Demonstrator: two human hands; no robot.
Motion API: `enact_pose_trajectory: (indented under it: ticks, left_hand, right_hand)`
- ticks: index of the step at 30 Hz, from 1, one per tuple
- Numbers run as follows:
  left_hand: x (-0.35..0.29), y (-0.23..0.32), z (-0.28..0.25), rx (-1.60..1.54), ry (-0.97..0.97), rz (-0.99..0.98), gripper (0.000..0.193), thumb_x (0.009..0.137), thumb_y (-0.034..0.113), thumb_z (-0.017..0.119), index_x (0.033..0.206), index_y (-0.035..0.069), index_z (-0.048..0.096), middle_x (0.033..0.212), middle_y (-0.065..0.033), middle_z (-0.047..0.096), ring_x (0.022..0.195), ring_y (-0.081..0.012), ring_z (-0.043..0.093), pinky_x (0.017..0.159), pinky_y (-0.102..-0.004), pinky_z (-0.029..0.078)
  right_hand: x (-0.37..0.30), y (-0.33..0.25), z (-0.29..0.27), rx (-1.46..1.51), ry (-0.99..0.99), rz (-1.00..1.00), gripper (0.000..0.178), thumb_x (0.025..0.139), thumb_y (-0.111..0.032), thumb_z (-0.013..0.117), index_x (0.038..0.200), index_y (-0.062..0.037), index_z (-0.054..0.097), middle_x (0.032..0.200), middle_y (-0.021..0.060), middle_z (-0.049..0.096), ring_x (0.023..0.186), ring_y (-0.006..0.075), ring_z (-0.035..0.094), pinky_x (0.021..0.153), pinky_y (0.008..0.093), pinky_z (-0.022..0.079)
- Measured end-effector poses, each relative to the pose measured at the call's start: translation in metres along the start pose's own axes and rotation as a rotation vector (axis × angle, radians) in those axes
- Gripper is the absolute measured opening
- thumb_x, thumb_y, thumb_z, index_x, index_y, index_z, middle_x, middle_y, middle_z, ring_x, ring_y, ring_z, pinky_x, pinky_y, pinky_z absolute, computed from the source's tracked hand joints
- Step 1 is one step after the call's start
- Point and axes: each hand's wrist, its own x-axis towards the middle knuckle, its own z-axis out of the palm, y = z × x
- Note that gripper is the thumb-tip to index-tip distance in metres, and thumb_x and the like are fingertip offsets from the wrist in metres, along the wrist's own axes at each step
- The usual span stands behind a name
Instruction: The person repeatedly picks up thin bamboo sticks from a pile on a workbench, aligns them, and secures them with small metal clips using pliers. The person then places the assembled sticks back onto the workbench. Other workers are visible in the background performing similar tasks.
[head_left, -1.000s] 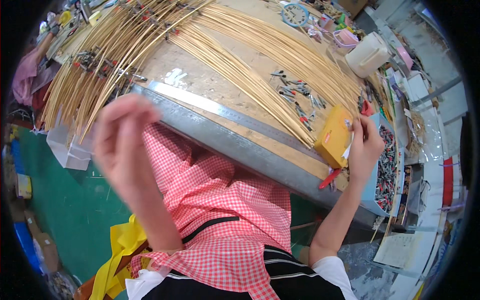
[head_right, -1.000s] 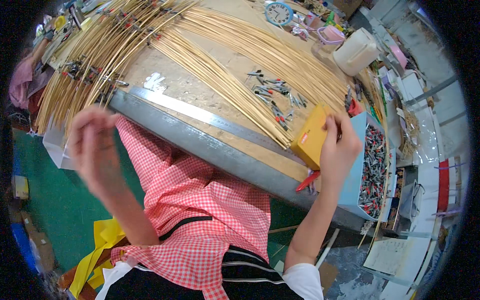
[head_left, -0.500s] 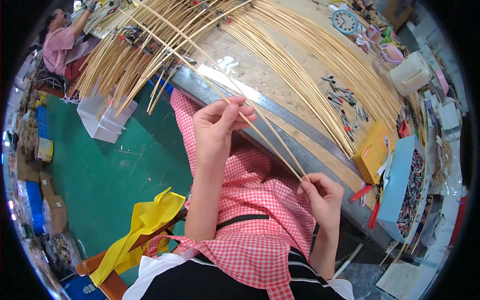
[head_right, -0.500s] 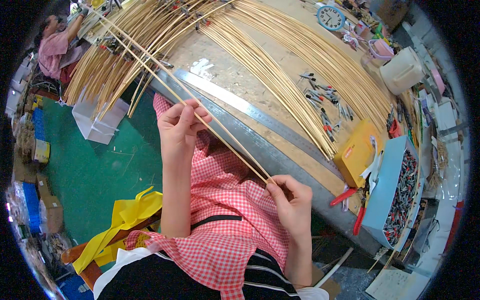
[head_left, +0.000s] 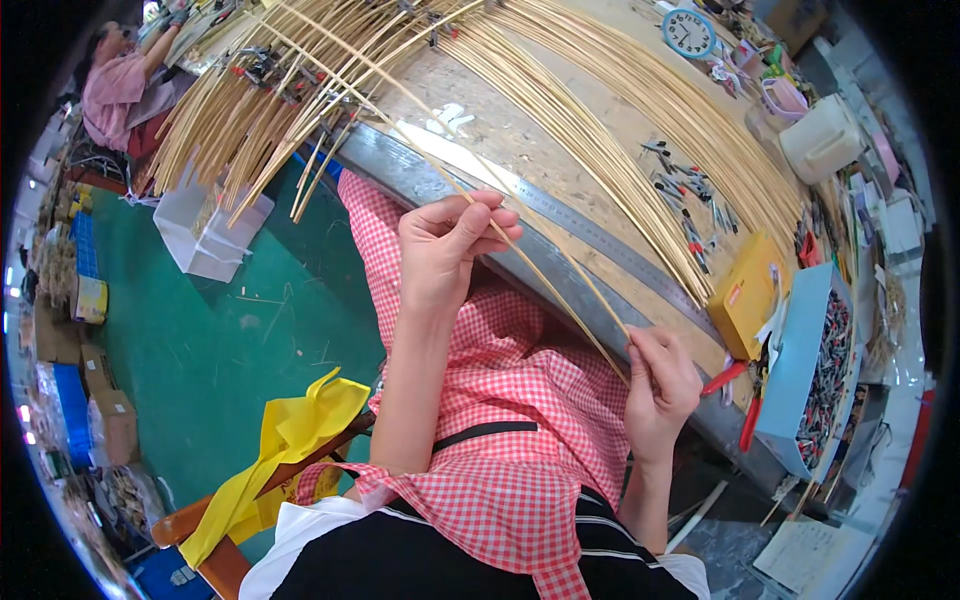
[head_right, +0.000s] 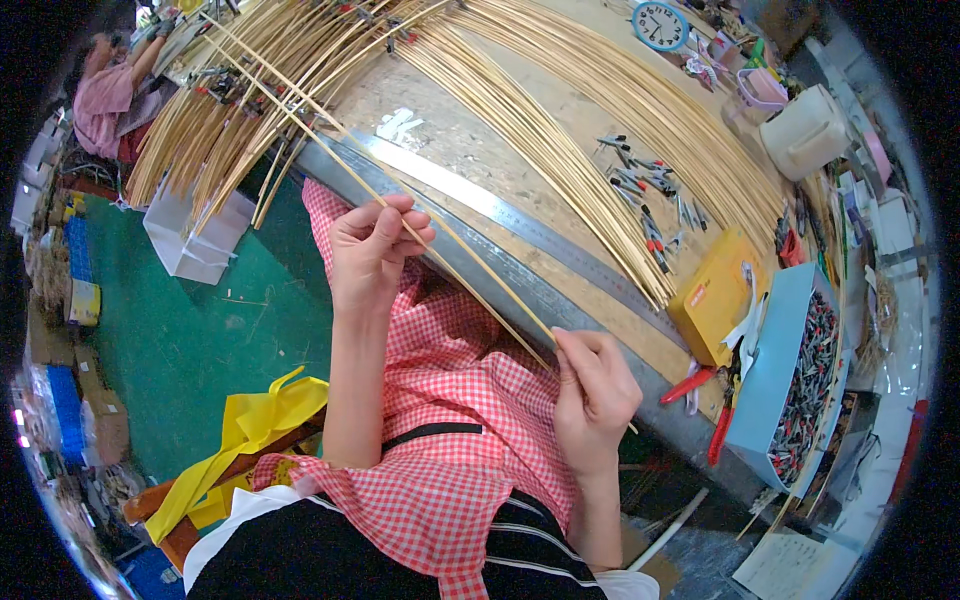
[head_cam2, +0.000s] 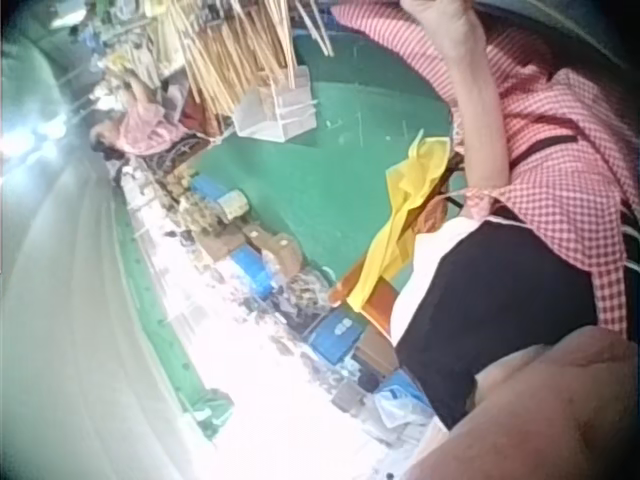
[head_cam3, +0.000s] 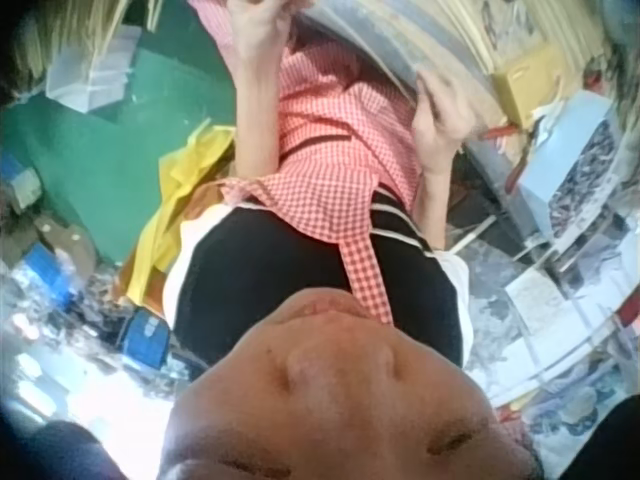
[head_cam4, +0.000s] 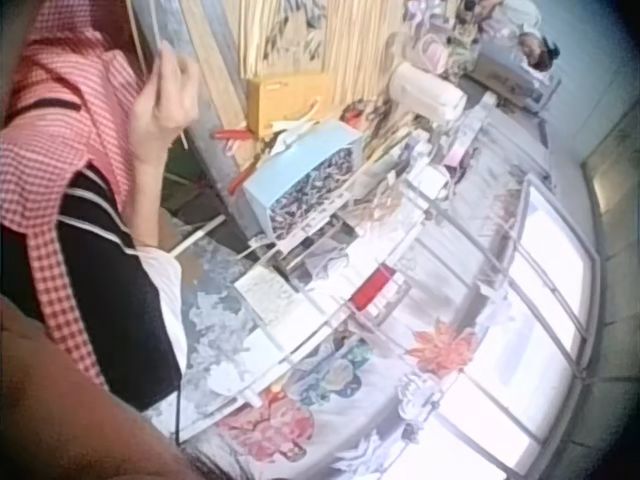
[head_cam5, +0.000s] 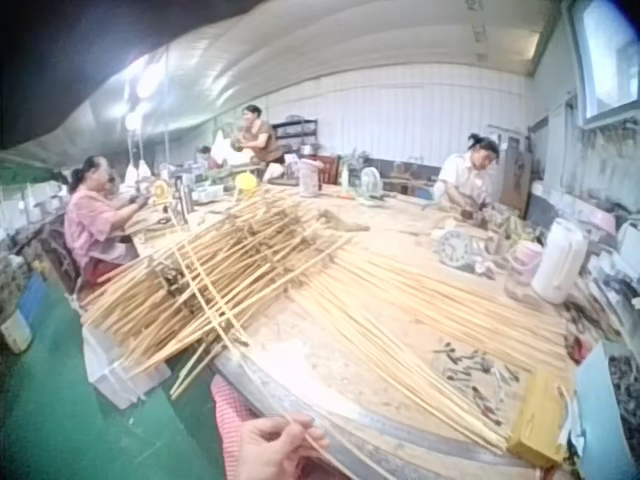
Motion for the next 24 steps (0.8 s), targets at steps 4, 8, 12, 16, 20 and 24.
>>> enact_pose_trajectory:
  ticks: [4, 8, 12, 16, 20, 24]
  left_hand:
    - [-0.002, 0.0, 0.005, -0.052, -0.012, -0.023, 0.02, 0.089, 0.01, 0.066, 0.096, -0.008, 0.066, 0.087, -0.0173, 0.07, 0.074, -0.0246, 0.071, 0.061, -0.0275, 0.06]
    - [-0.003, -0.003, 0.008, 0.014, 0.008, -0.047, 0.022, 0.09, 0.013, 0.066, 0.099, -0.008, 0.065, 0.087, -0.0183, 0.07, 0.074, -0.0248, 0.071, 0.059, -0.0274, 0.06]
    - [-0.005, -0.005, 0.01, 0.041, 0.015, -0.079, 0.026, 0.09, 0.015, 0.065, 0.102, -0.008, 0.064, 0.086, -0.0202, 0.07, 0.072, -0.0258, 0.071, 0.058, -0.0281, 0.06]
    - [-0.007, -0.007, 0.01, 0.033, 0.004, -0.112, 0.024, 0.089, 0.013, 0.067, 0.098, -0.01, 0.065, 0.086, -0.019, 0.07, 0.076, -0.0255, 0.072, 0.057, -0.026, 0.058]
    - [-0.008, -0.006, 0.008, 0.031, -0.016, -0.103, 0.024, 0.088, 0.012, 0.067, 0.099, -0.009, 0.065, 0.084, -0.0186, 0.07, 0.075, -0.0259, 0.072, 0.057, -0.0259, 0.057]
    - [-0.006, -0.01, 0.008, 0.048, -0.036, -0.082, 0.021, 0.088, 0.01, 0.066, 0.096, -0.009, 0.066, 0.082, -0.0178, 0.07, 0.073, -0.025, 0.071, 0.057, -0.0251, 0.056]
  right_hand:
    - [0.0, 0.001, 0.004, 0.012, -0.024, -0.016, 0.018, 0.081, 0.009, 0.062, 0.097, 0.0039, 0.067, 0.084, 0.0148, 0.062, 0.07, 0.0217, 0.062, 0.063, 0.0279, 0.048]
    - [0.0, 0.002, 0.005, 0.021, -0.06, -0.009, 0.018, 0.081, 0.008, 0.062, 0.098, 0.0038, 0.066, 0.086, 0.0153, 0.062, 0.072, 0.0234, 0.063, 0.064, 0.0288, 0.049]
    - [-0.003, 0.003, 0.008, -0.001, -0.077, -0.031, 0.021, 0.08, 0.009, 0.062, 0.1, 0.0035, 0.066, 0.089, 0.0159, 0.063, 0.076, 0.0262, 0.064, 0.067, 0.031, 0.05]
    - [-0.004, 0.009, 0.009, -0.008, -0.117, -0.069, 0.026, 0.077, 0.01, 0.061, 0.102, 0.0038, 0.065, 0.092, 0.0166, 0.063, 0.08, 0.0284, 0.064, 0.07, 0.0331, 0.051]
    - [-0.004, 0.012, 0.008, 0.007, -0.194, -0.086, 0.028, 0.076, 0.01, 0.06, 0.104, 0.0046, 0.064, 0.093, 0.0167, 0.062, 0.083, 0.0301, 0.064, 0.073, 0.0344, 0.051]
    - [-0.002, 0.014, 0.008, 0.084, -0.269, 0.015, 0.023, 0.079, 0.006, 0.061, 0.103, 0.0043, 0.064, 0.094, 0.0172, 0.062, 0.084, 0.0317, 0.064, 0.074, 0.0351, 0.051]
